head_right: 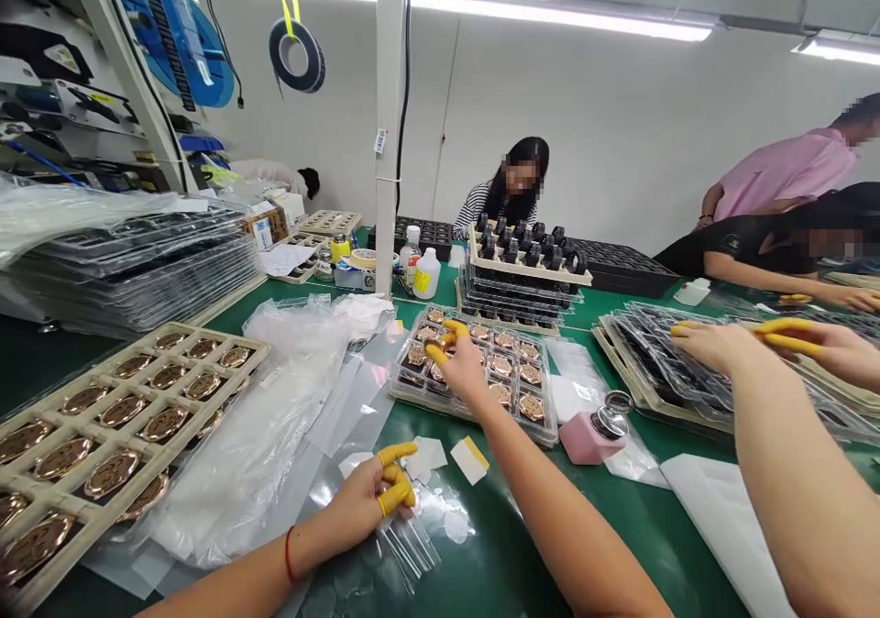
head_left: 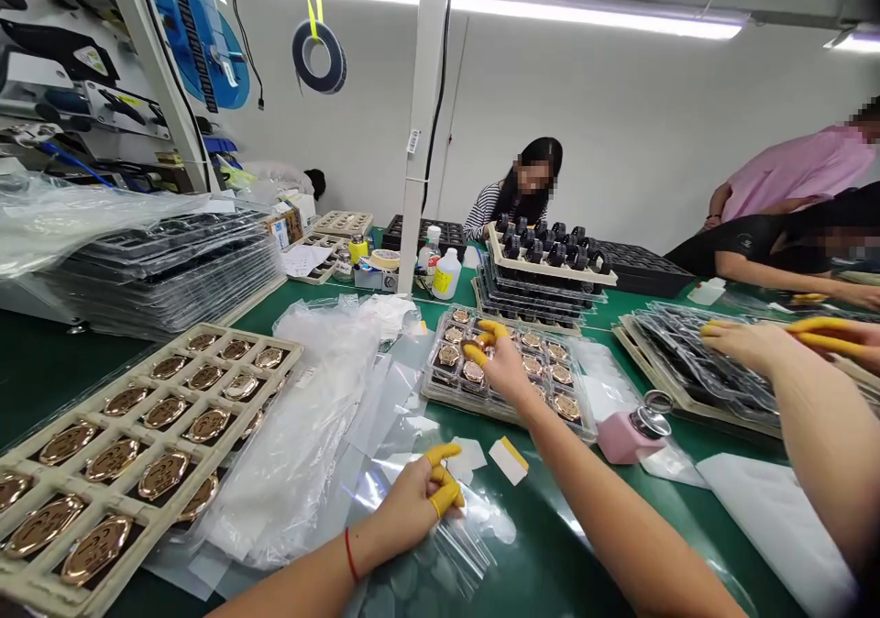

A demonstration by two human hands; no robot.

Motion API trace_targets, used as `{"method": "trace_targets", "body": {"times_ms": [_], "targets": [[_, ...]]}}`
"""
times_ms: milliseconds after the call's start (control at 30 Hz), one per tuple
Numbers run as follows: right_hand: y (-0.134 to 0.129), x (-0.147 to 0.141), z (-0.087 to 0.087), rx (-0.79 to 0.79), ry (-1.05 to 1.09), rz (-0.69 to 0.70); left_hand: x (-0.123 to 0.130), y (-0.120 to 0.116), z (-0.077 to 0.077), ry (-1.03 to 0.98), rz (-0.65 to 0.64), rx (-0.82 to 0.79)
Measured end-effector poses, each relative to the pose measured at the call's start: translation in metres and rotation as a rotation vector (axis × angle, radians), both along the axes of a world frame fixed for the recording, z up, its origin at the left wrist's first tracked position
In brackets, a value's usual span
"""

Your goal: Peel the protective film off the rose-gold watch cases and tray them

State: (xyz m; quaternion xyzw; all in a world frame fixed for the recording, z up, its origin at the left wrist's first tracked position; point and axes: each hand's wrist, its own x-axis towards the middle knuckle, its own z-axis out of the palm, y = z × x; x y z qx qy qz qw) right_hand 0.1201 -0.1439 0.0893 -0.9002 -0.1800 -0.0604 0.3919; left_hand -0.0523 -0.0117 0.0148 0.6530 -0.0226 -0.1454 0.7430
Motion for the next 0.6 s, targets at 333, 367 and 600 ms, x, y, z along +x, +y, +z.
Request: {"method": "trace_targets", "body": {"times_ms": [333, 367, 600], "targets": [[-0.033, -0.120, -0.033, 0.430, 0.888, 0.357, -0.004, 0.001, 0.014, 0.003, -0.215, -0.189], [-0.035, -0.116, -0.038, 0.408, 0.777, 0.267, -0.003, 0.001, 0.014, 0.021, -0.178, -0.184], [-0.041, -0.093, -0.070, -0.256, -0.028, 0.132, -0.002, 0.004, 0.016, -0.012, -0.076, 0.009]]}}
